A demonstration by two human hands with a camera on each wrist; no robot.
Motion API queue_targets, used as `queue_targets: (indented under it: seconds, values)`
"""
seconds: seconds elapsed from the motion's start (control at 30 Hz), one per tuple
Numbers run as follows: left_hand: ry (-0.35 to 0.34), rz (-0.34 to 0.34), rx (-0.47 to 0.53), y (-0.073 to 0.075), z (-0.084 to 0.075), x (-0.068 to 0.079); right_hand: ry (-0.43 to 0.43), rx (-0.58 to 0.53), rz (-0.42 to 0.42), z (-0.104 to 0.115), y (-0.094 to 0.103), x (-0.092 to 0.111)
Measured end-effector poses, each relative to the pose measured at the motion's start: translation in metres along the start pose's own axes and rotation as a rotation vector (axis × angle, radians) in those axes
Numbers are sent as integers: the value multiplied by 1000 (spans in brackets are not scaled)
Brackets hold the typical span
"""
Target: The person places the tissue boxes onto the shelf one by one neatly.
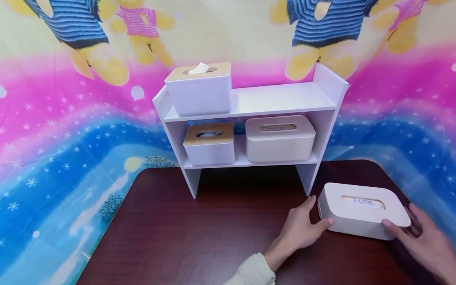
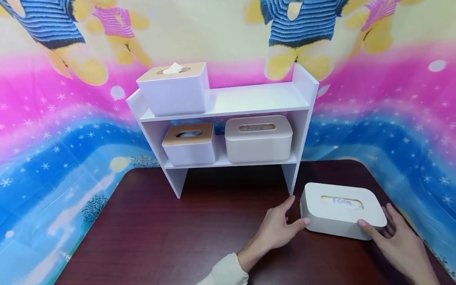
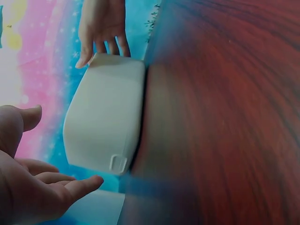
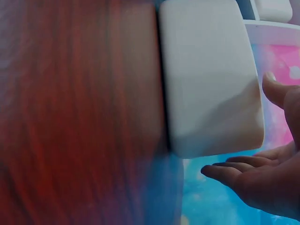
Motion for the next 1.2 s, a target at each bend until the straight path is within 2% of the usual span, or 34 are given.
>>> queue_targets:
  seconds: [0.23, 0.47, 0.63, 0.87, 1.1, 1.2]
  values:
    - [-2, -7, 10, -13, -8, -5, -49, 31, 55, -9, -8, -3]
    - [-21, -56, 4, -19, -9, -10, 59, 25, 86, -4, -13, -11]
    - [-57, -106, 15, -21, -10, -11, 45, 18, 81, -8, -15, -12]
    - [-80, -100, 85, -31, -10, -9, 23, -14, 91, -9, -20, -7]
    - [-124, -114, 52, -31, -14, -8, 65, 2, 65, -5, -16, -3]
    - [-121, -120, 50, -29, -14, -6, 76, 22, 43, -4, -15, -1]
Point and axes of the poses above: each hand's wrist, its own x-axis away from the middle knuckle, its own y-axis out of the back of the hand, z = x × y, the point moved 8 cm from there along -x, towards the middle knuckle, and after that the axes turned 7 degrees about -x, right-handed, at the moved point
